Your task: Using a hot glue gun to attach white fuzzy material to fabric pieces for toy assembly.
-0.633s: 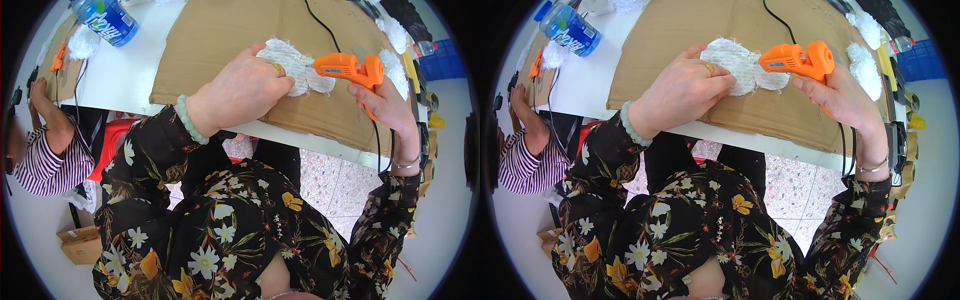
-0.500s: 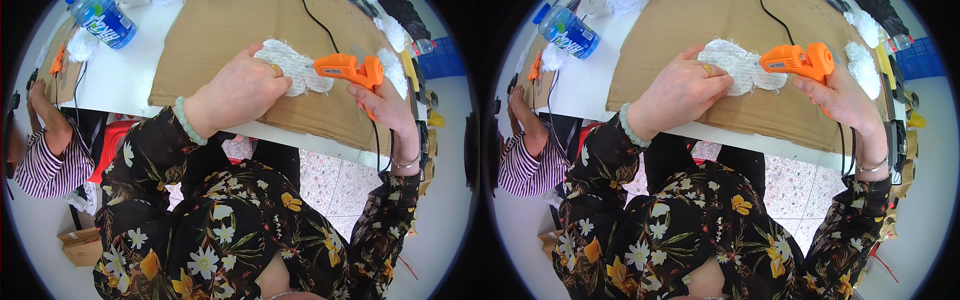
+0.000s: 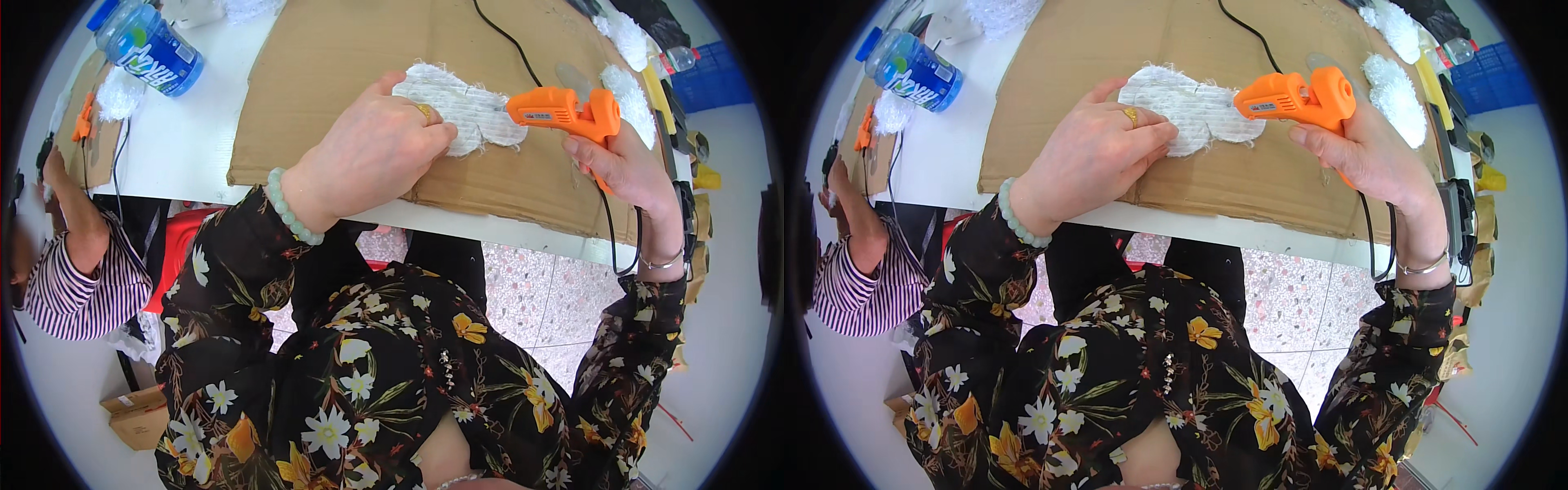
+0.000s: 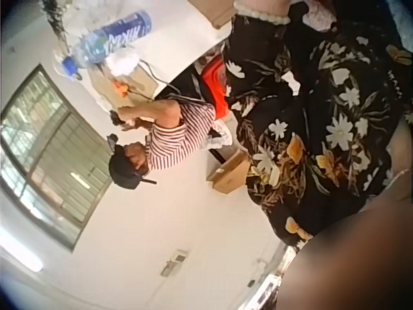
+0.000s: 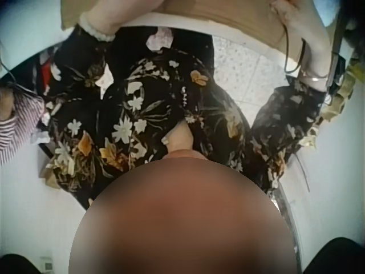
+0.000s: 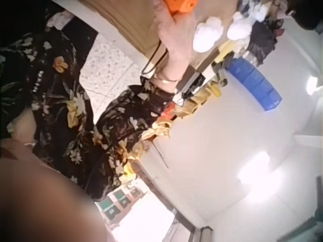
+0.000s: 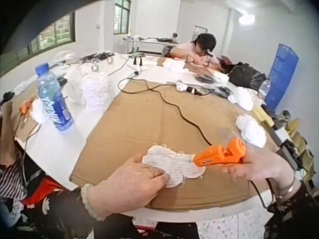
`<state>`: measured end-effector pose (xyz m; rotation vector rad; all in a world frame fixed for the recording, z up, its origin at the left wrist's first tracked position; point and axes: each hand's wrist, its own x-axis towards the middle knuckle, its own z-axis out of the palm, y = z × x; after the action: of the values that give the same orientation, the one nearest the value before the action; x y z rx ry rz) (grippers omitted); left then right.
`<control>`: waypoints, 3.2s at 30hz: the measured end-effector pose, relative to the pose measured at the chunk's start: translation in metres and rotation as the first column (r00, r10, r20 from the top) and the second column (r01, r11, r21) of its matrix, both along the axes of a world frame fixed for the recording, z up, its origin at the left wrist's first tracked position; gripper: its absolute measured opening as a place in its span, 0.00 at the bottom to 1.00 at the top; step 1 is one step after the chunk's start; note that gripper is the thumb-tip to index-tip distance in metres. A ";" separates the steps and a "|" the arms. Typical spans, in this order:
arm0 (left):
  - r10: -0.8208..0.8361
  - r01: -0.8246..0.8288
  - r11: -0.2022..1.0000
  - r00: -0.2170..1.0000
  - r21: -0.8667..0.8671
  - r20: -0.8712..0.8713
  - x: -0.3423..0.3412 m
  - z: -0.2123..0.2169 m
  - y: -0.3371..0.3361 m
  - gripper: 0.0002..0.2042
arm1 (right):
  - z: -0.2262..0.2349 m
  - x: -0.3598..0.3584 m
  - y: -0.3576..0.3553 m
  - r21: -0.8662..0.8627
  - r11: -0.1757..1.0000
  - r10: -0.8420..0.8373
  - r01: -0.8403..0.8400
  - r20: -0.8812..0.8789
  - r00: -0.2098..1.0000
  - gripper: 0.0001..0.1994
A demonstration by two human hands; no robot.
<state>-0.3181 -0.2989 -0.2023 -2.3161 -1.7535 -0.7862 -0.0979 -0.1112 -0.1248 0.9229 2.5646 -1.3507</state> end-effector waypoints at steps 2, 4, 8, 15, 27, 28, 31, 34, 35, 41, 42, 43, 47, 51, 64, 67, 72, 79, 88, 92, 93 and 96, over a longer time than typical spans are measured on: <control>0.001 -0.001 1.000 1.000 -0.006 -0.006 0.000 0.000 0.002 0.02 | 0.000 0.001 0.002 -0.008 1.000 -0.021 0.021 -0.002 1.000 0.18; 0.017 -0.017 1.000 1.000 -0.012 -0.020 0.001 0.005 -0.002 0.02 | 0.003 -0.001 0.003 0.006 1.000 -0.007 0.007 0.046 0.999 0.19; -0.003 0.003 1.000 1.000 -0.014 0.004 0.003 -0.002 0.010 0.03 | 0.001 0.009 0.015 0.007 1.000 -0.013 0.013 0.039 0.999 0.19; 0.034 -0.034 0.999 0.999 -0.004 -0.019 0.006 0.007 0.006 0.03 | 0.005 0.011 0.020 0.036 0.999 -0.007 0.004 0.081 0.997 0.19; 0.026 -0.026 1.000 1.000 0.000 -0.009 0.011 0.006 0.016 0.03 | 0.004 0.019 0.030 0.060 0.998 0.006 -0.011 0.072 0.997 0.17; 0.026 -0.026 1.000 1.000 0.000 -0.010 0.010 0.006 0.016 0.03 | 0.004 0.019 0.030 0.066 0.998 0.010 -0.015 0.079 0.997 0.16; 0.032 -0.034 0.999 0.999 -0.035 -0.036 0.010 0.010 0.013 0.03 | 0.004 0.012 0.021 0.086 0.996 0.024 -0.027 0.035 0.999 0.14; 0.031 -0.031 0.999 0.999 0.004 0.004 0.011 0.009 0.012 0.03 | 0.001 0.010 0.020 0.039 0.998 0.042 -0.041 -0.017 0.999 0.15; 0.022 -0.022 1.000 1.000 -0.009 -0.010 0.011 0.007 0.016 0.03 | -0.001 0.011 0.020 0.040 0.999 0.032 -0.031 -0.012 0.999 0.15; 0.022 -0.022 1.000 1.000 -0.019 -0.006 0.010 0.004 0.016 0.02 | -0.002 0.004 0.020 0.017 0.999 0.032 -0.033 0.051 0.998 0.19; 0.010 -0.010 1.000 1.000 -0.020 -0.003 0.010 0.003 0.019 0.02 | -0.003 0.005 0.019 0.032 0.999 0.037 -0.038 0.021 0.999 0.19; 0.029 -0.029 0.999 1.000 -0.023 -0.010 0.009 0.007 0.013 0.02 | -0.001 0.000 0.016 0.046 0.997 0.069 -0.068 -0.020 0.997 0.20; 0.026 -0.026 1.000 1.000 -0.015 -0.006 0.006 0.007 0.009 0.03 | -0.002 -0.007 0.011 0.044 0.996 0.077 -0.078 0.010 0.997 0.19; 0.064 -0.065 0.997 0.998 -0.043 -0.021 0.006 0.015 -0.005 0.03 | -0.002 -0.014 0.002 0.125 0.984 0.139 -0.128 -0.087 0.986 0.14; 0.015 -0.015 1.000 1.000 -0.020 -0.005 0.003 0.010 0.004 0.02 | -0.002 -0.024 0.001 0.101 0.990 0.090 -0.099 0.089 0.992 0.16; 0.010 -0.010 1.000 1.000 -0.019 -0.022 0.004 0.015 0.001 0.02 | -0.002 -0.022 -0.007 0.061 0.998 0.036 -0.024 -0.200 0.979 0.15; -0.050 0.050 0.999 0.999 0.003 0.011 0.006 0.005 0.026 0.02 | -0.005 -0.013 0.007 -0.073 0.986 -0.166 0.149 -0.454 0.876 0.15; -0.016 0.016 1.000 1.000 0.010 -0.026 0.013 0.021 0.015 0.05 | -0.036 -0.048 -0.036 -0.460 0.841 -0.536 0.285 -0.633 0.558 0.18; 0.039 -0.041 0.993 0.999 -0.107 -0.021 0.015 0.042 0.019 0.06 | -0.052 -0.056 -0.046 -0.632 0.729 -0.669 0.261 -0.580 0.465 0.20; 0.121 -0.025 0.966 0.923 -0.257 0.367 0.002 0.050 0.033 0.09 | -0.048 -0.054 -0.042 -0.601 0.747 -0.654 0.283 -0.588 0.476 0.20; 0.215 -0.041 0.950 0.803 -0.309 0.556 -0.001 0.049 0.040 0.09 | -0.048 -0.052 -0.040 -0.599 0.749 -0.651 0.284 -0.585 0.483 0.20; 0.324 -0.185 0.922 0.850 -0.340 0.416 -0.020 0.059 0.050 0.12 | -0.039 -0.058 -0.046 -0.600 0.761 -0.629 0.246 -0.591 0.506 0.21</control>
<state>-0.3379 -0.2490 -0.1430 -2.0924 -2.4745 -1.1812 -0.1558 -0.1567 -0.1636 1.1439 2.2769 -2.9285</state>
